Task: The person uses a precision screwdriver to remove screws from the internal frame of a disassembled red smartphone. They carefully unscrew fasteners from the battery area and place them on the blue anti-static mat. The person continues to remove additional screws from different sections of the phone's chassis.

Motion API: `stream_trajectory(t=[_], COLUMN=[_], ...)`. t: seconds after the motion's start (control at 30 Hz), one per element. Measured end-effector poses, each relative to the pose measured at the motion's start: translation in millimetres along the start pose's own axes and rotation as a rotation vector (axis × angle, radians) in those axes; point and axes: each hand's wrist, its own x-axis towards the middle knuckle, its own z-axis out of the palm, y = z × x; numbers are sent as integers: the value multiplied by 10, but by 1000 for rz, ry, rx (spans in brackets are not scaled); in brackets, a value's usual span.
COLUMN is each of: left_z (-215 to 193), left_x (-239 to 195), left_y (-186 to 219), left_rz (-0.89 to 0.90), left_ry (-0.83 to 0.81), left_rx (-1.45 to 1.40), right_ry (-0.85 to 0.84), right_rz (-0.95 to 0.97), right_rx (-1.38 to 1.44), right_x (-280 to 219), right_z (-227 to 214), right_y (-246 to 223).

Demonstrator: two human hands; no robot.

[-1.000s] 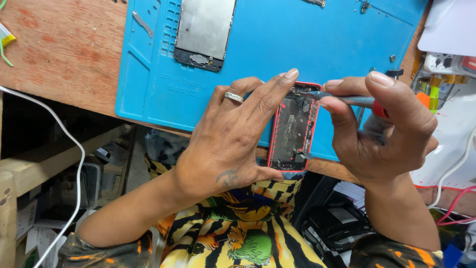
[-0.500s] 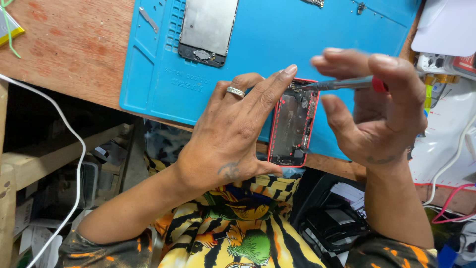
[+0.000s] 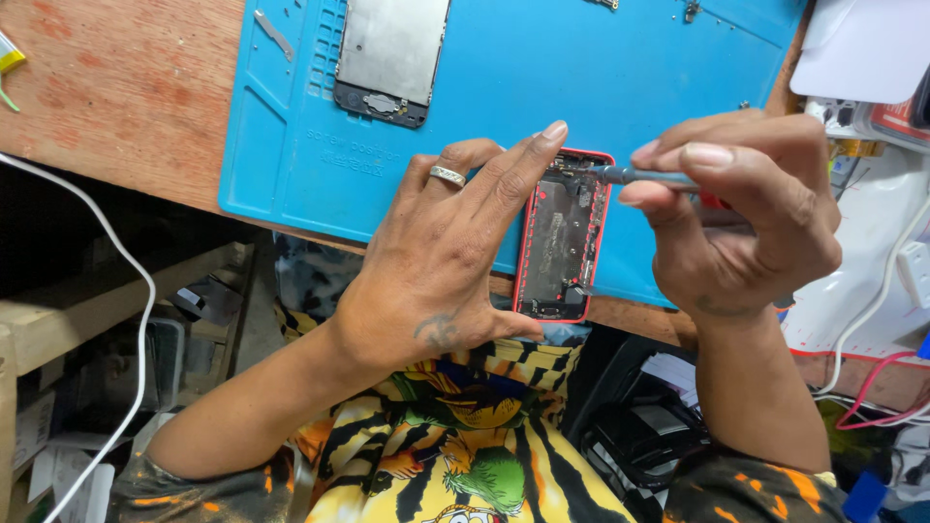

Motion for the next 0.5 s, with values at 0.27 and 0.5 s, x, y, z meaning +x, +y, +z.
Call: stream_trajectory(t=[0.27, 0.5], left_z=[-13, -25], left_x=[-4, -8], left_y=[13, 6], left_rz=[-18, -14], left_ry=[-13, -17], left_rx=[4, 3], right_ry=[-9, -8], right_rz=[16, 42], right_rx=[39, 73], right_x=[-42, -56], right_z=[32, 45], right_y=[12, 11])
